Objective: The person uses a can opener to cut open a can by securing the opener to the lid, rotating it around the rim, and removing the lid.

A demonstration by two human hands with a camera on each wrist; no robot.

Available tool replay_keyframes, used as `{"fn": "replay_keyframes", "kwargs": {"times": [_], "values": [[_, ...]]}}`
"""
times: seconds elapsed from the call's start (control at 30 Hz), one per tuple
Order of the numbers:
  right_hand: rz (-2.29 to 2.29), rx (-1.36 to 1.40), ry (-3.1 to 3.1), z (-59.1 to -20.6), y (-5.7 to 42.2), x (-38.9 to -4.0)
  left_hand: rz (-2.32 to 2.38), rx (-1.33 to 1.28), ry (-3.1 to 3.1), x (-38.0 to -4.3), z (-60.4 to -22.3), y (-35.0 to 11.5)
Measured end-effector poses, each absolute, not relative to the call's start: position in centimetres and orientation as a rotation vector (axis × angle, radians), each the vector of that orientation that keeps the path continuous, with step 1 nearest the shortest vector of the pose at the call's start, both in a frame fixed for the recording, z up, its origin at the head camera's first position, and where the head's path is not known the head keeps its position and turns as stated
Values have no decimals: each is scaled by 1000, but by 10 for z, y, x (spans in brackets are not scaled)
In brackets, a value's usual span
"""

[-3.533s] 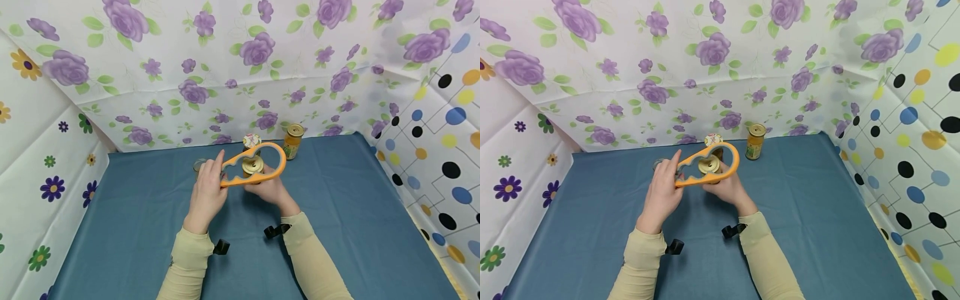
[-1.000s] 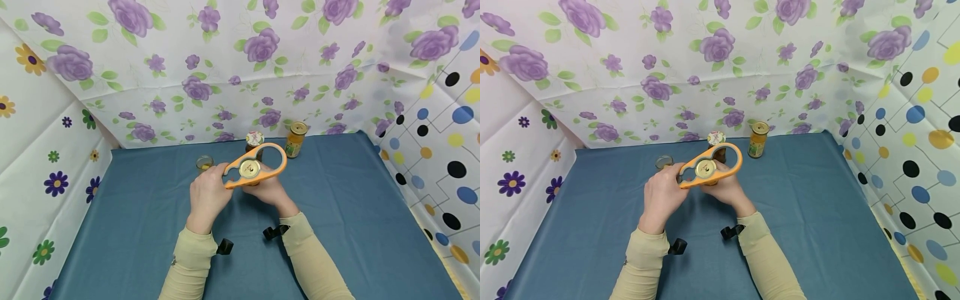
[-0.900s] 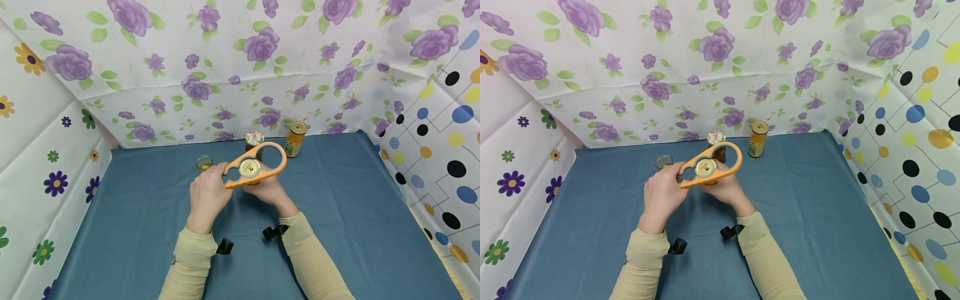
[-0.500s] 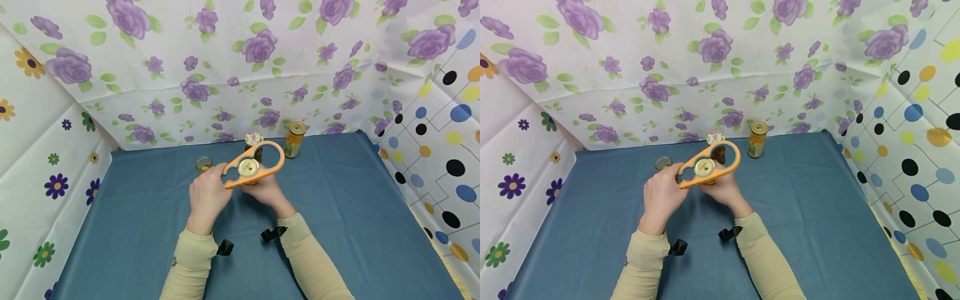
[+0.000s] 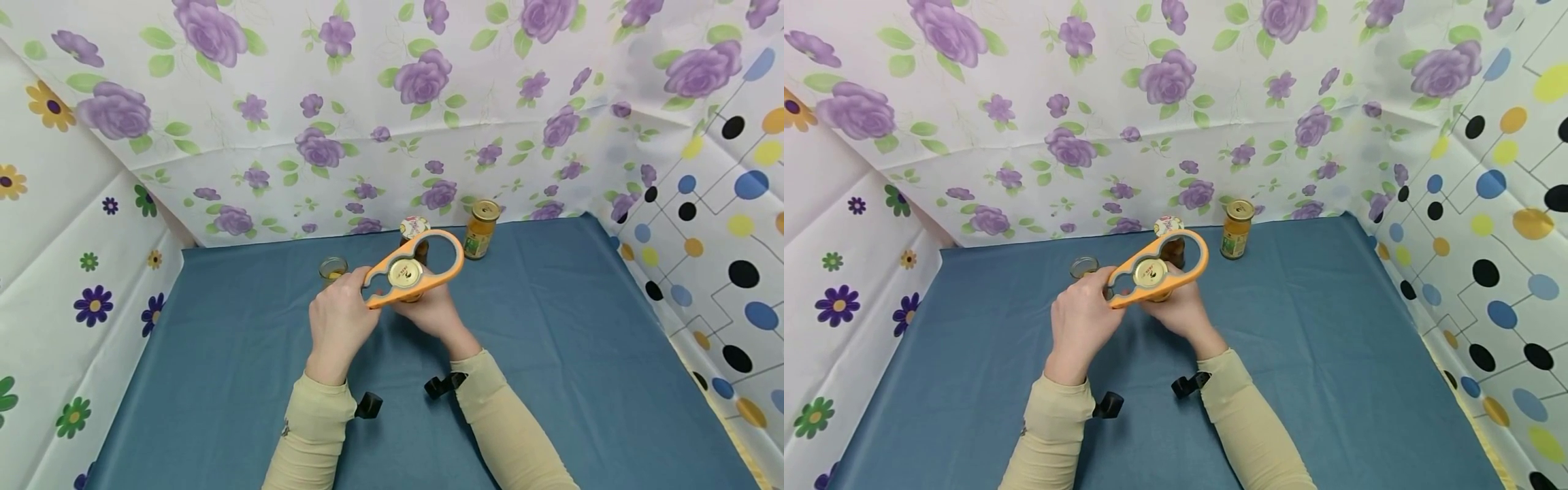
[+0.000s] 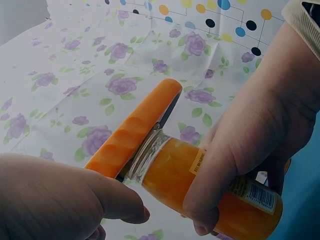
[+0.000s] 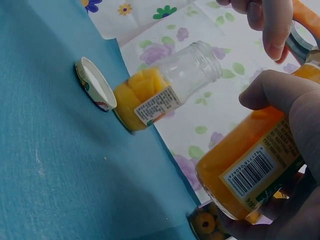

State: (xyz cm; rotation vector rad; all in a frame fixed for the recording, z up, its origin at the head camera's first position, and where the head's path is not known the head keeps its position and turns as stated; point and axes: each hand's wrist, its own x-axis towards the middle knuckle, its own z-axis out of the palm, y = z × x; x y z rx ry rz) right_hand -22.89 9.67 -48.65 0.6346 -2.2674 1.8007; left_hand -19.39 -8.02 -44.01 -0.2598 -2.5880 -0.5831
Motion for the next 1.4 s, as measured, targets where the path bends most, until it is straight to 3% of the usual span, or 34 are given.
{"fn": "replay_keyframes", "kwargs": {"times": [0.33,1.4], "values": [[1757,525,-2320,-520,95,-245,-586,-240,-2594,-194,-440,-79],[1620,309,-2376,-519,90,-238,-654,-158,-2564,-193,-442,-71]]}}
